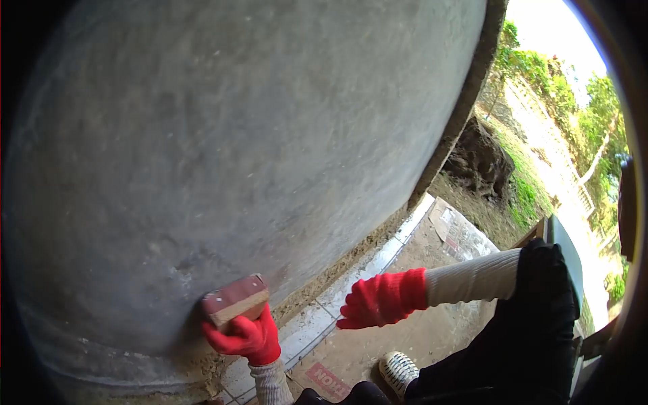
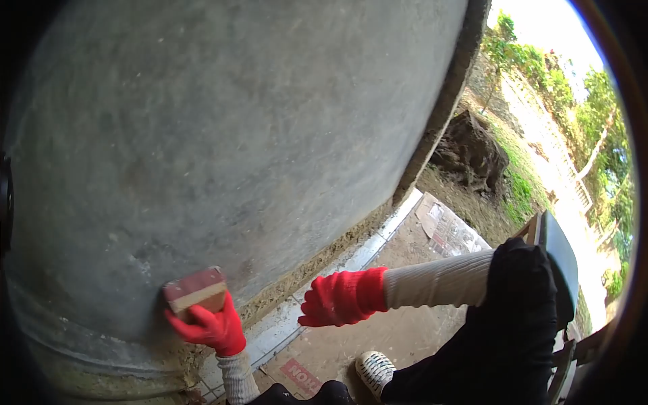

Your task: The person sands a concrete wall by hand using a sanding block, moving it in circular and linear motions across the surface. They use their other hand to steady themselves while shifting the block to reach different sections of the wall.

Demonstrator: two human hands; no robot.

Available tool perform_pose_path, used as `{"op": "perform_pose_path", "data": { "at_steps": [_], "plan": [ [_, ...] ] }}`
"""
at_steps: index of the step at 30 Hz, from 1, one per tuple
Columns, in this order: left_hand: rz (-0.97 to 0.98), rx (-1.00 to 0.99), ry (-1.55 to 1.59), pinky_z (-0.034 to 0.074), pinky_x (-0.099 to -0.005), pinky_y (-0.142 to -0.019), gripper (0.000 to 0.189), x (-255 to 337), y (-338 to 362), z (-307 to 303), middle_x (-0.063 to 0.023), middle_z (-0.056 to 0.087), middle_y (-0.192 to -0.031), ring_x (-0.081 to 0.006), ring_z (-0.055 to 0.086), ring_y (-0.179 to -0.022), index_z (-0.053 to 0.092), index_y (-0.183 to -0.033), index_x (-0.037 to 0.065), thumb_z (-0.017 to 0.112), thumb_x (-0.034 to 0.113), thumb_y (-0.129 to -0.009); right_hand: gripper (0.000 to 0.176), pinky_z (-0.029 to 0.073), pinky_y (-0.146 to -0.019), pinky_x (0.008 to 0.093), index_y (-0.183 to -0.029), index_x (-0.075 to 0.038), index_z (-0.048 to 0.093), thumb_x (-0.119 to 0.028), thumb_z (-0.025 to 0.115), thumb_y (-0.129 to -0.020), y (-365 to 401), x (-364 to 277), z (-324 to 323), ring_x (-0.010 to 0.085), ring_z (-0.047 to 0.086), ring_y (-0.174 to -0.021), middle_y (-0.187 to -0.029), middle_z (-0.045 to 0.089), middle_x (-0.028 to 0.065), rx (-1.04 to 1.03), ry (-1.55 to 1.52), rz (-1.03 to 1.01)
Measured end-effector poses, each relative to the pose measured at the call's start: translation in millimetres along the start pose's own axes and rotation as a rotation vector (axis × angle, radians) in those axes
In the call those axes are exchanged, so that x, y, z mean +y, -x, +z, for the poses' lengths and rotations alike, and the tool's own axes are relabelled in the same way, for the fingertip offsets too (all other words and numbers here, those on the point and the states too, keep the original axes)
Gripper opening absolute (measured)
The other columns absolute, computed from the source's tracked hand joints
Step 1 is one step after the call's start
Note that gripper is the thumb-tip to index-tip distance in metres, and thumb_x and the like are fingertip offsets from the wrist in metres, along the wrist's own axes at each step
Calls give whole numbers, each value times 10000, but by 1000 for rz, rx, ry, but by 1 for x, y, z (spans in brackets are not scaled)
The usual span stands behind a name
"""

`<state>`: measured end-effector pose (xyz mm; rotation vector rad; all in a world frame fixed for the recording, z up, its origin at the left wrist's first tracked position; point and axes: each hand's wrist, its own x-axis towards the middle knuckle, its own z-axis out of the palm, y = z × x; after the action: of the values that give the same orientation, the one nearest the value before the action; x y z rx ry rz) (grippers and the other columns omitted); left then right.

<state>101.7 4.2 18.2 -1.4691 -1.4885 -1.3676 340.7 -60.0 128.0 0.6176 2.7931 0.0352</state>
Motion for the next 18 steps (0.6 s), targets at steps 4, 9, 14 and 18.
{"op": "perform_pose_path", "data": {
  "at_steps": [4,9,14,18],
  "plan": [
    [184,-95,119,427,-508,-829,781,-2,66,26,-243,365,-1330,-429,467,-1115,356,-1308,165,798,382,-701,390,493,-603,371,-1211,-69,489,-159,566,-839,64,-15,-46,249,587,-730,-805,539,74,-127,-148,303],
    [-187,73,271,463,-496,-758,807,60,-13,16,-257,416,-1279,-442,524,-1039,391,-1296,169,831,403,-662,369,518,-662,379,-1223,-101,511,-290,532,-906,111,-52,-47,249,615,-810,-899,605,76,-427,-225,527],
    [-23,-28,205,451,-529,-758,912,74,26,31,-267,342,-1335,-452,493,-1079,320,-1357,220,813,510,-647,588,505,-796,391,-1371,-90,396,-326,583,-866,85,-59,24,285,586,-1004,-1180,554,128,-69,-373,534],
    [-11,-149,272,425,-552,-824,884,92,28,21,-263,294,-1386,-457,452,-1142,270,-1408,212,774,447,-721,761,468,-926,419,-1447,-70,227,-256,627,-827,9,-46,79,384,510,-1139,-1367,405,220,410,-645,729]
  ]
}}
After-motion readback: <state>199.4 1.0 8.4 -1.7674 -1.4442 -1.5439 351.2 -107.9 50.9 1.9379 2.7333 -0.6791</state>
